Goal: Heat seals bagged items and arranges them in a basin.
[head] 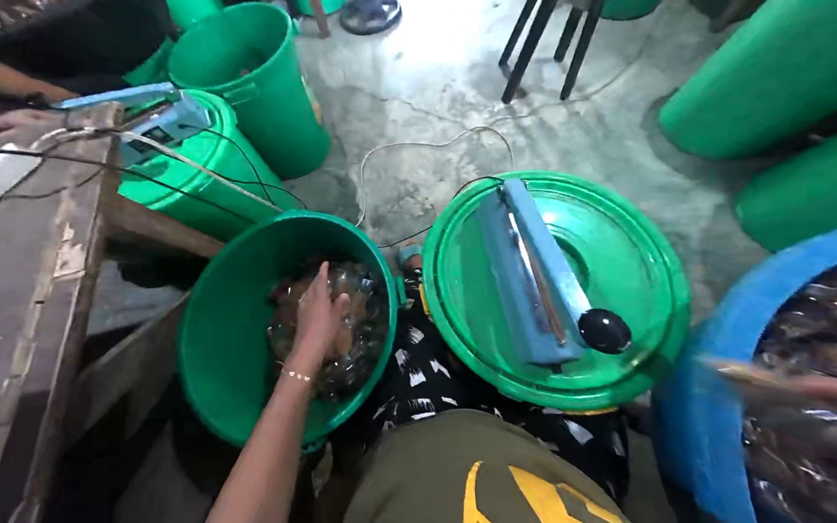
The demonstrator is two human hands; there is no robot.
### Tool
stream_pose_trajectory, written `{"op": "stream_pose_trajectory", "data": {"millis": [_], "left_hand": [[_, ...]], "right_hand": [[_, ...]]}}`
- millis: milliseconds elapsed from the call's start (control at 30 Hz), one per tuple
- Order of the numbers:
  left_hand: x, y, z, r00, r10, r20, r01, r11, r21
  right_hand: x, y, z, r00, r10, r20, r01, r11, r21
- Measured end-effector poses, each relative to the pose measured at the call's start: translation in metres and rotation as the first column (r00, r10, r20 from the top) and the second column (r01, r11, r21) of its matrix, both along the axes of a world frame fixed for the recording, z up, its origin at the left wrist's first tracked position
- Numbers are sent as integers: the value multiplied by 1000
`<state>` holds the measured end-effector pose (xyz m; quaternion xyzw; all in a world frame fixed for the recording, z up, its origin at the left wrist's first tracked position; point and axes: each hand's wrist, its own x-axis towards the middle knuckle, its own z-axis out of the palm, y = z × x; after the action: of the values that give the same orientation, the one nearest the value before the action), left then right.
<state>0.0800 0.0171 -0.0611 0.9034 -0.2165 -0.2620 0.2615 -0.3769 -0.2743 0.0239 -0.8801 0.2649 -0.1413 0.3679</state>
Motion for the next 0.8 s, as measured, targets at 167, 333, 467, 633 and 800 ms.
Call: {"op": "stream_pose_trajectory", "data": {"millis": [167, 333, 467, 633, 800], "left_hand": [[-111, -65, 21, 599, -739, -309, 482, 641, -598], [-158, -113, 5, 224, -878, -422, 355, 477, -804], [-166, -110, -2, 119, -739, -663, 199, 672, -713], [-171, -106, -19, -27, -638, -770, 20, 770, -638], [-160, -105, -8, 537, -604, -589, 197, 768, -609]], "right_hand": [[73, 70, -53, 955, 240, 176, -272, 943, 190], [106, 112, -81, 885, -242, 397, -5, 849, 528], [104, 125, -84, 804, -520, 290, 34, 527, 849], [106, 126, -82, 914, -353, 202, 120, 708, 696], [110, 120, -88, 959, -257, 120, 120, 751, 650]]}}
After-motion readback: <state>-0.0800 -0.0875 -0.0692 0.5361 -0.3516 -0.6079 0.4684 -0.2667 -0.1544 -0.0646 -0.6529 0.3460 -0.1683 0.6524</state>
